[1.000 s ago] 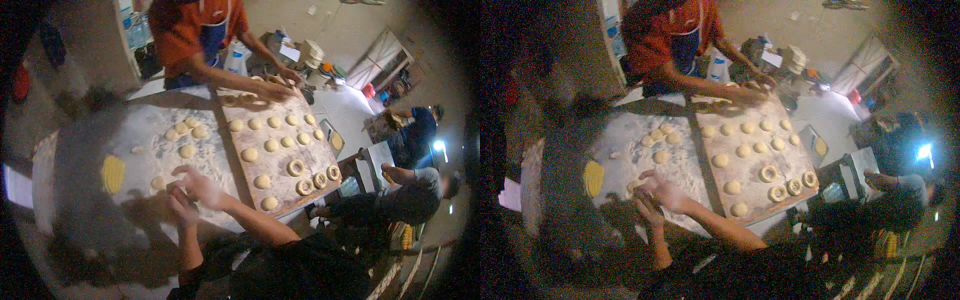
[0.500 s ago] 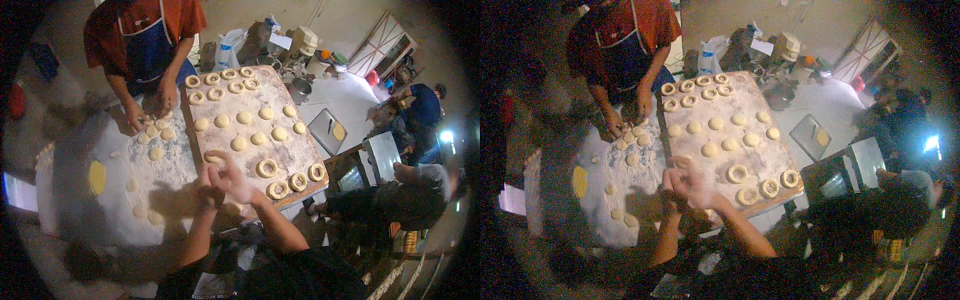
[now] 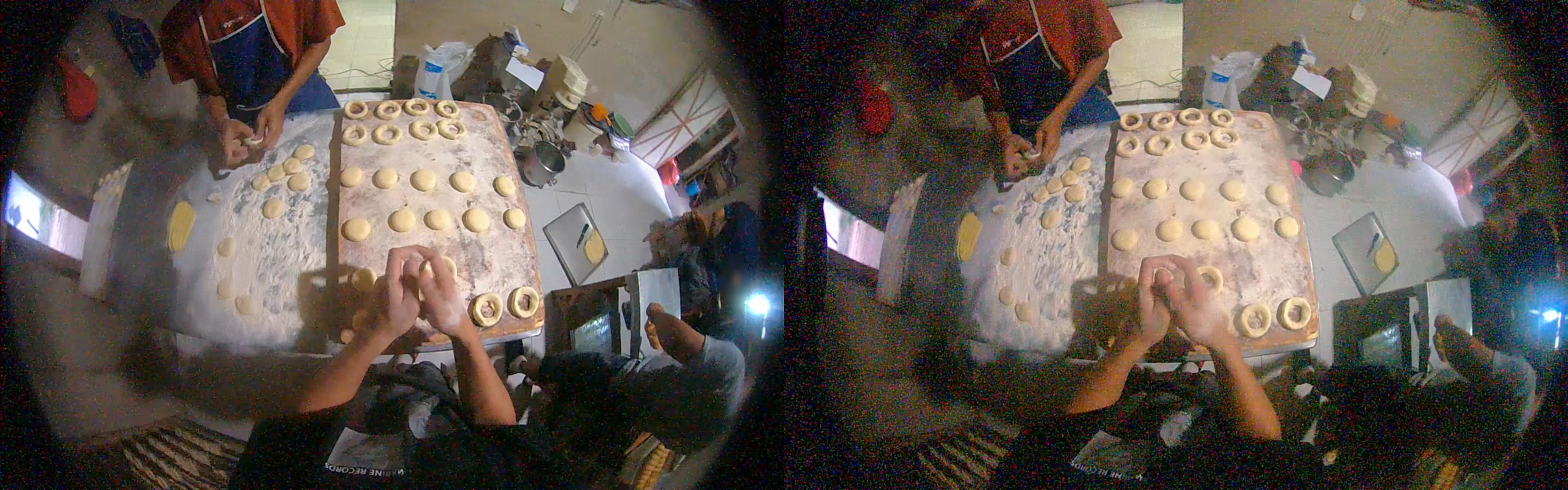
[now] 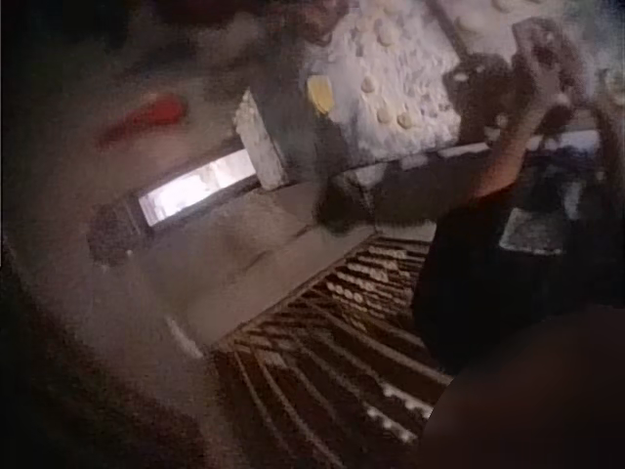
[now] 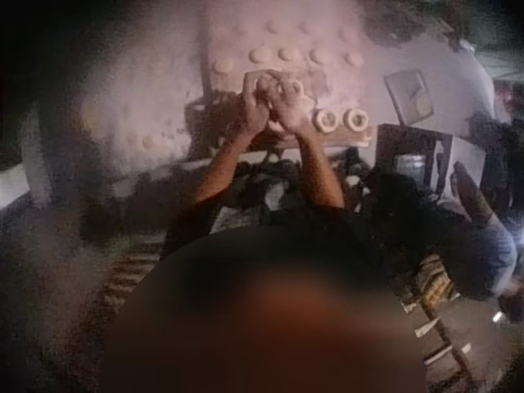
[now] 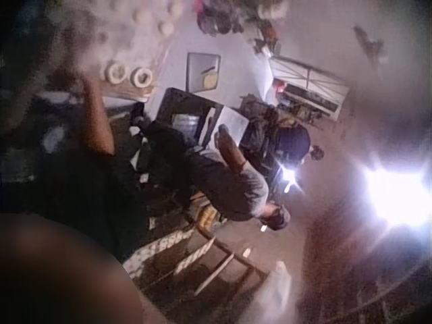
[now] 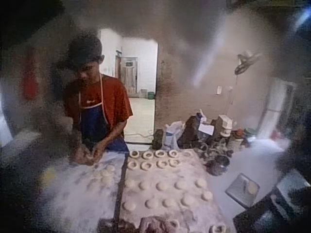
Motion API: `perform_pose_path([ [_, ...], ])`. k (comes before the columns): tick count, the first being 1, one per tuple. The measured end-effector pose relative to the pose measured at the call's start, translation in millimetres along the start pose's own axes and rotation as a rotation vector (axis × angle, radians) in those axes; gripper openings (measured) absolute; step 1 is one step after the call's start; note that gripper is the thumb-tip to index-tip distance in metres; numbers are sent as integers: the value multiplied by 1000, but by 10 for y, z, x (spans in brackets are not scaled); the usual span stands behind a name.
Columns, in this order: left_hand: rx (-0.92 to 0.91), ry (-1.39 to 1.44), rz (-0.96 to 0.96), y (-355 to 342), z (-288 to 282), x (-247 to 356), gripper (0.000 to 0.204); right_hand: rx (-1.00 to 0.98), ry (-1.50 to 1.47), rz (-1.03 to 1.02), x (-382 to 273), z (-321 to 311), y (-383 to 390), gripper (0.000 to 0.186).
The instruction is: The person shapes small dough balls into ring shapes by hand and places them on a wooden board. Another person assists by shaping dough nearby. The camera wearer occasionally moves the board to a rack.
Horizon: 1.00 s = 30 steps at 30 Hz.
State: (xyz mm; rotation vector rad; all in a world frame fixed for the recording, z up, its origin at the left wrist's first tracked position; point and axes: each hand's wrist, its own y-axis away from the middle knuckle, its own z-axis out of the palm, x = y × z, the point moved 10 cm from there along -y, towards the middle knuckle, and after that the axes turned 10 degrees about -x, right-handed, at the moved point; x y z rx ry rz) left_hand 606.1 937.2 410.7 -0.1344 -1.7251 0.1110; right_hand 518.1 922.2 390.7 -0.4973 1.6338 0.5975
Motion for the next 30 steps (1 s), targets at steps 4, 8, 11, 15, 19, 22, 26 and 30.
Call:
perform_pose_path([
  [4,105,-589,-89,114,-190,90,43,229,244,0,-176,-138,96,62],
  [8,118,-861,-218,276,-388,48,57,301,656,152,-273,-230,178,69],
  [11,-5,-963,-366,442,-361,-131,64,166,931,237,-165,-58,166,70],
  [15,-99,-928,-365,547,-256,-232,72,127,1082,247,8,202,183,72],
  [19,-192,-893,-439,578,-181,-360,86,152,1098,354,139,206,287,76],
  [22,-123,-871,-388,624,-244,-295,80,172,1123,305,55,170,323,75],
  [26,19,-930,-386,833,-485,-238,51,112,982,140,-27,240,120,66],
  [30,-233,-830,-402,946,-453,-455,40,-149,957,36,29,557,-438,49],
])
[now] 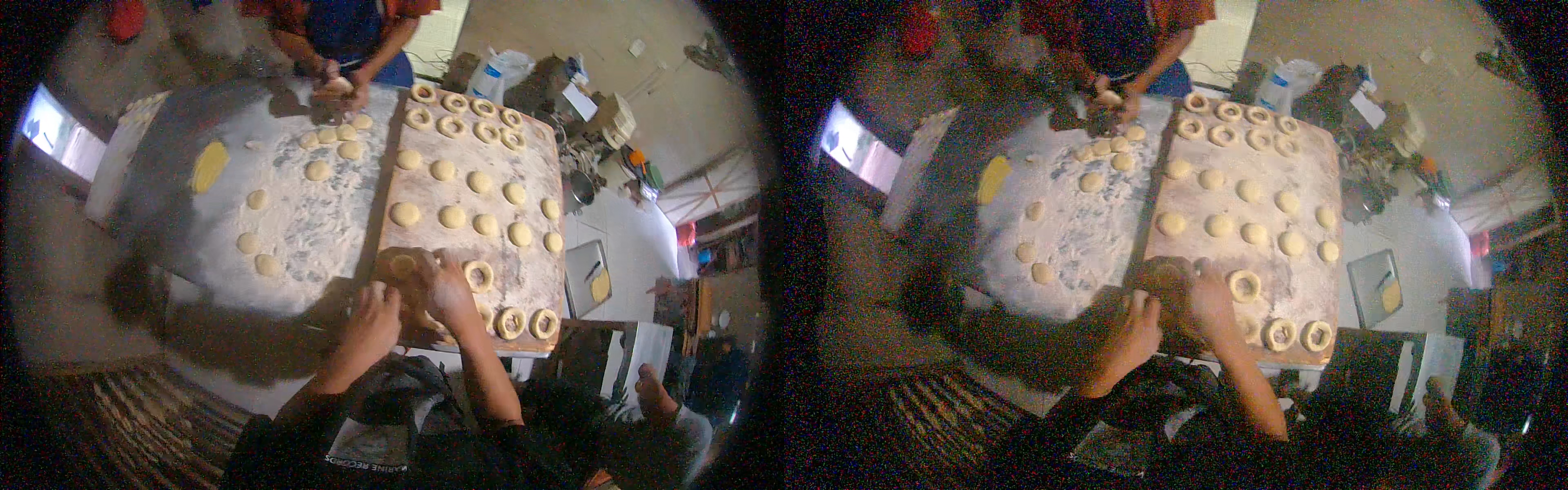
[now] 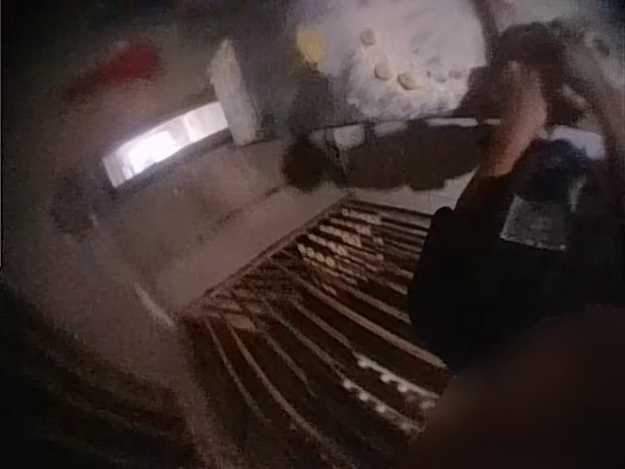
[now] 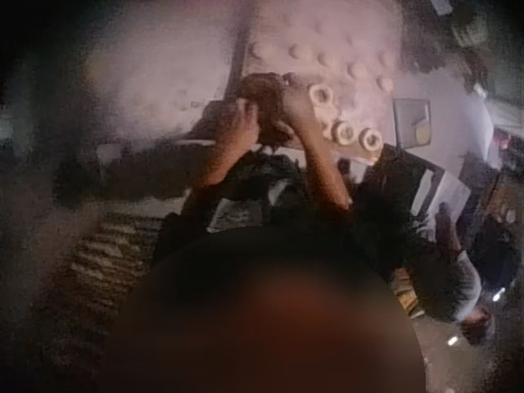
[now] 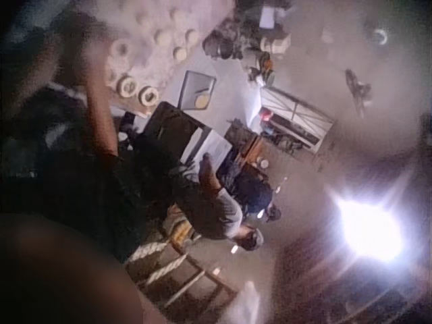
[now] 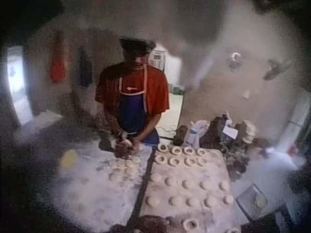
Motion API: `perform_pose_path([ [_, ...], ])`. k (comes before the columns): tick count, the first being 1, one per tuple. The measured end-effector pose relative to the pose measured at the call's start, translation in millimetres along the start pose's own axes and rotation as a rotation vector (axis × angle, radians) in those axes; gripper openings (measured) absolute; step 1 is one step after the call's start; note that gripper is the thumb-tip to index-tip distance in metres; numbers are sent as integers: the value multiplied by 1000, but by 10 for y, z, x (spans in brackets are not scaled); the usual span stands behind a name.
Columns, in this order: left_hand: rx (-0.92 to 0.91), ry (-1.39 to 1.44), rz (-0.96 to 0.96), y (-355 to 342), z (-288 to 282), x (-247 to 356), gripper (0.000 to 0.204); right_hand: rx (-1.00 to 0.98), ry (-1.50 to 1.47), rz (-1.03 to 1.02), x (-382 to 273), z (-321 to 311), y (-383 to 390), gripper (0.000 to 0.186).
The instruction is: The person shapes small dough balls into ring shapes by hand and places them on a wooden board. Another person assists by shaping dough nearby. The camera wearer occasionally moves the board to a rack.
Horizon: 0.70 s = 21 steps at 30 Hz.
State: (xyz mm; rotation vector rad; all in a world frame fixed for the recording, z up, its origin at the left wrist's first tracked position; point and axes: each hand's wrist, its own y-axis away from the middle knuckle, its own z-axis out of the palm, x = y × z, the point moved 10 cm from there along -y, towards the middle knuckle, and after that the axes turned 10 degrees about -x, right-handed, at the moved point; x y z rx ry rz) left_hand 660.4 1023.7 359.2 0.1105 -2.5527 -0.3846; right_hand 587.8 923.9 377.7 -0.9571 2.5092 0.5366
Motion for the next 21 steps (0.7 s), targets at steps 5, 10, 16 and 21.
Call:
perform_pose_path([
  [5,-35,665,106,74,-27,-490,28,-325,-91,-277,-575,158,-447,37],
  [10,432,593,-133,157,-754,-2217,30,-357,-172,-232,-1281,485,-1191,27],
  [16,586,227,-292,-71,-1281,-3127,28,12,67,-431,-2209,825,-2216,22],
  [21,516,432,-343,86,-1577,-3033,26,-326,-152,-179,-2118,1020,-2470,19],
])
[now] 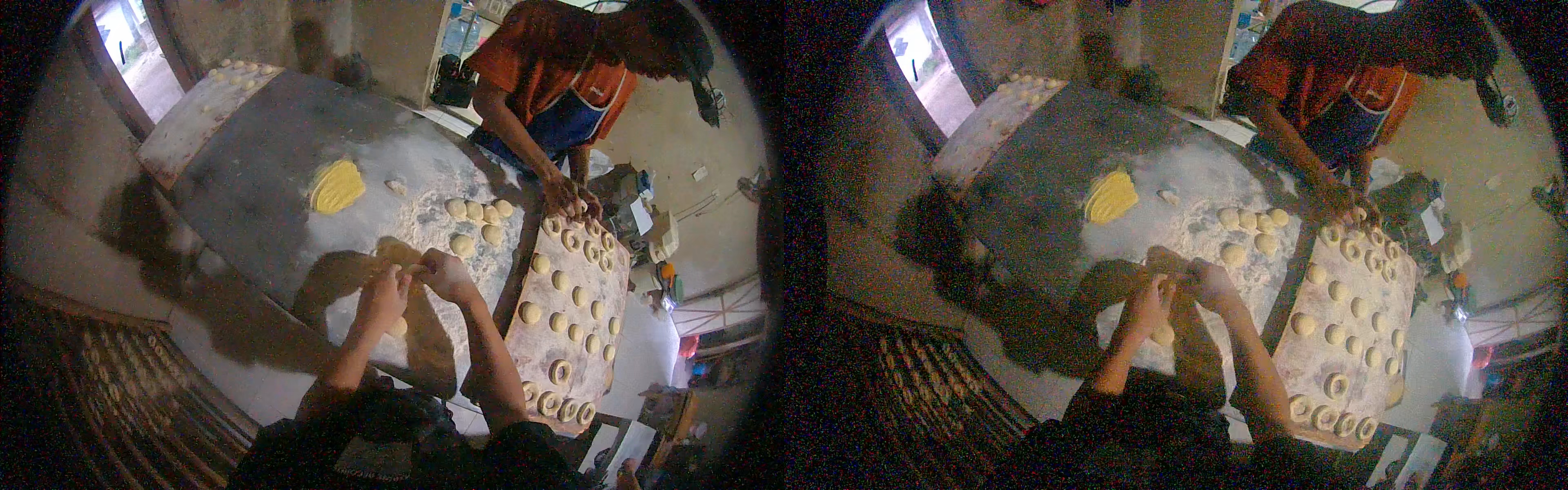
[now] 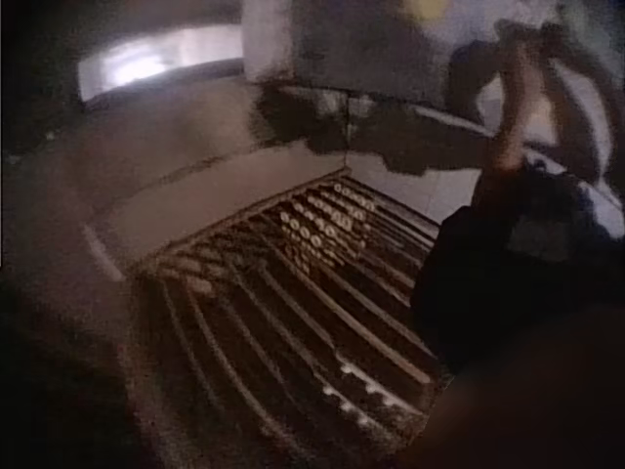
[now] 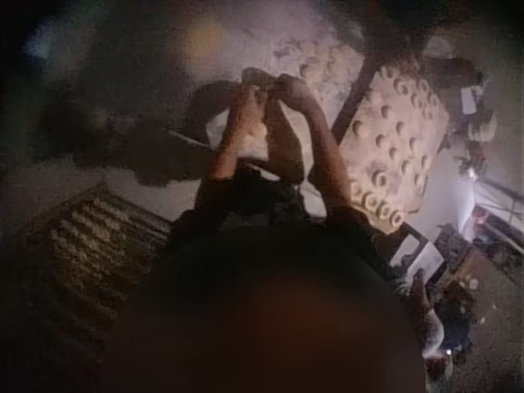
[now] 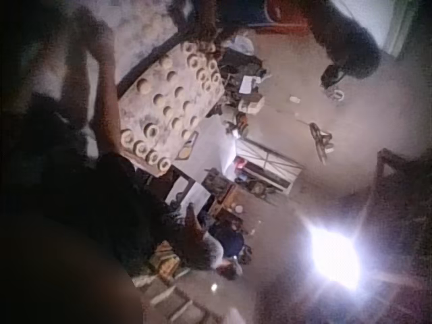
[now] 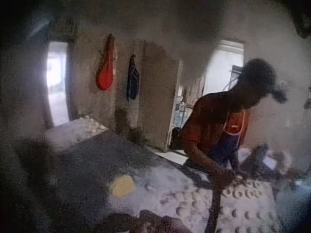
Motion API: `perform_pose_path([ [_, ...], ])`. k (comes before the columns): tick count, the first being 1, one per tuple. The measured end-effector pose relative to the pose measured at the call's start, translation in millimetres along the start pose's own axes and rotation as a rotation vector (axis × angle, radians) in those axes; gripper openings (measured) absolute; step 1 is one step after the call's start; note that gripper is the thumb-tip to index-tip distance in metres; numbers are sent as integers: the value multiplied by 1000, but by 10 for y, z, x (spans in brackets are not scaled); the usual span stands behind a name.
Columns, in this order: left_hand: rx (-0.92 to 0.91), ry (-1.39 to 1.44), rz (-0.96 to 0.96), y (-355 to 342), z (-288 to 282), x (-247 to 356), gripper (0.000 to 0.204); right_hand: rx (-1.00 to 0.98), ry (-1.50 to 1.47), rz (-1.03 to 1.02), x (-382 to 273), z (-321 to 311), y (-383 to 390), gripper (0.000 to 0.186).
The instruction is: The person shapes small dough balls into ring shapes by hand and places them on a wooden board. Another person assists by shaping dough nearby. The camera wearer occasionally moves the board to a rack.
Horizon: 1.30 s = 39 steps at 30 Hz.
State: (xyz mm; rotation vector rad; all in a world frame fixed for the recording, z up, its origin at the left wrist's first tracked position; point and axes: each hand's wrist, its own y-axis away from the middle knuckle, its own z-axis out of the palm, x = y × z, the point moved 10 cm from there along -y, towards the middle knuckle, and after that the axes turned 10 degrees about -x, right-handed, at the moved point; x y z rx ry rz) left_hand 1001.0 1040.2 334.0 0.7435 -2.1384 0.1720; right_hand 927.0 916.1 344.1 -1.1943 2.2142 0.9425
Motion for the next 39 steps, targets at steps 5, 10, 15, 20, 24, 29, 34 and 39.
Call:
perform_pose_path([
  [5,-62,511,285,50,-382,352,18,2,-757,-228,-261,-63,289,28],
  [10,30,410,348,-60,-400,359,31,606,-122,-235,-562,-345,384,55],
  [15,340,254,401,10,-485,437,52,31,-1161,-400,-412,66,243,56],
  [20,-182,1391,418,2,91,428,47,278,-1194,-272,-101,-76,617,45],
  [24,120,845,435,119,129,539,41,201,-1090,-394,-320,-145,910,54],
  [29,-38,752,546,301,411,1048,35,197,-955,-377,-163,-313,1290,68],
  [34,95,447,634,534,546,1515,25,396,-779,-436,128,-479,1664,56],
  [39,-48,606,619,639,929,1789,25,352,-1694,-738,521,-541,2050,36],
])
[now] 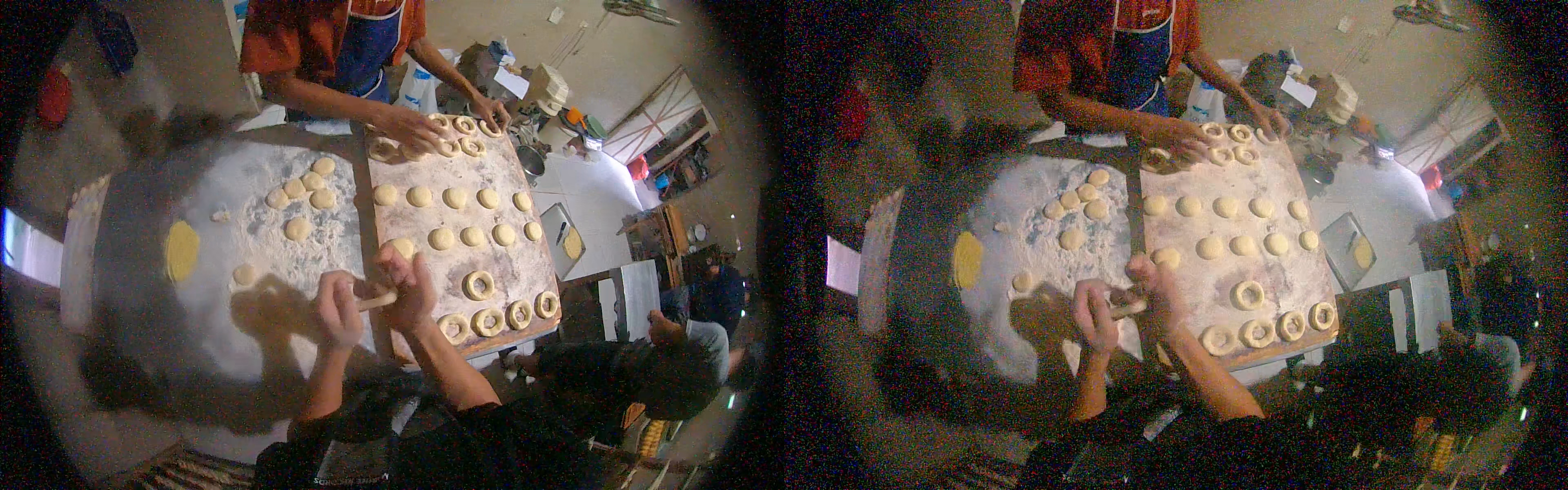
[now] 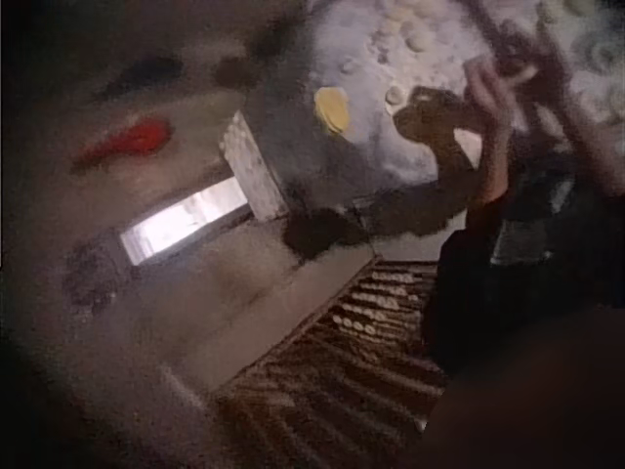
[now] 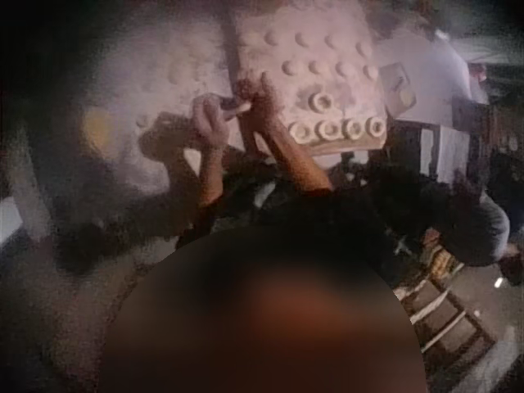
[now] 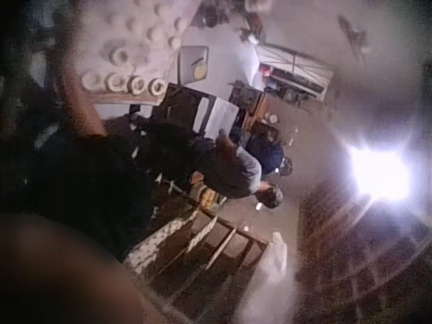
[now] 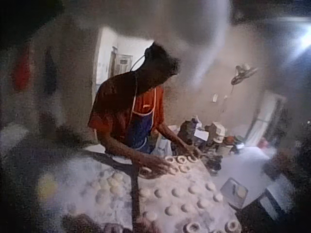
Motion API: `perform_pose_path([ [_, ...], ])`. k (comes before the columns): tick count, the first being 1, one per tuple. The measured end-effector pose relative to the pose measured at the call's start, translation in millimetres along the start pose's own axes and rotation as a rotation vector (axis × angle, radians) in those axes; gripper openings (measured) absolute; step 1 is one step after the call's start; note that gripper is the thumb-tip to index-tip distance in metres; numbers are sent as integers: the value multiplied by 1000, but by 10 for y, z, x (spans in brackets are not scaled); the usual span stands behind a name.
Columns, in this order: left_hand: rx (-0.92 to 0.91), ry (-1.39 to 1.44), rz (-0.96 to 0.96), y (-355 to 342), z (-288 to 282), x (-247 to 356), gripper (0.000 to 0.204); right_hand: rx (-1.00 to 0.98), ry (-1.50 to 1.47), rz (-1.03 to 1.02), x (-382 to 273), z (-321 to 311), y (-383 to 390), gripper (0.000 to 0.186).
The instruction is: The person shapes small dough balls into ring shapes by hand and places them on a wooden board. Another person assists by shaping dough nearby. The camera wearer occasionally moves the board to a rack.
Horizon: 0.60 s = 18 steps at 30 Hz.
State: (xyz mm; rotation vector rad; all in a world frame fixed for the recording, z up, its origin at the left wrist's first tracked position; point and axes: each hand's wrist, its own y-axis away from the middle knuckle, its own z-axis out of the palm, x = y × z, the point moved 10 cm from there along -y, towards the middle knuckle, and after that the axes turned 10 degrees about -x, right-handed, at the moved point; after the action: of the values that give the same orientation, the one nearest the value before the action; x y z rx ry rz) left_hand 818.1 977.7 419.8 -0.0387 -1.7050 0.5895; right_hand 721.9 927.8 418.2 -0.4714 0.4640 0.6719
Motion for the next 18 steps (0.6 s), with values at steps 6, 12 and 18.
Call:
perform_pose_path([
  [6,-56,16,-175,133,576,36,33,142,177,68,-392,-276,357,33],
  [12,-96,-29,-205,259,924,81,26,4,221,26,-669,-268,667,52],
  [18,-127,-91,-215,470,1119,23,19,-72,972,313,-615,-292,786,79],
])
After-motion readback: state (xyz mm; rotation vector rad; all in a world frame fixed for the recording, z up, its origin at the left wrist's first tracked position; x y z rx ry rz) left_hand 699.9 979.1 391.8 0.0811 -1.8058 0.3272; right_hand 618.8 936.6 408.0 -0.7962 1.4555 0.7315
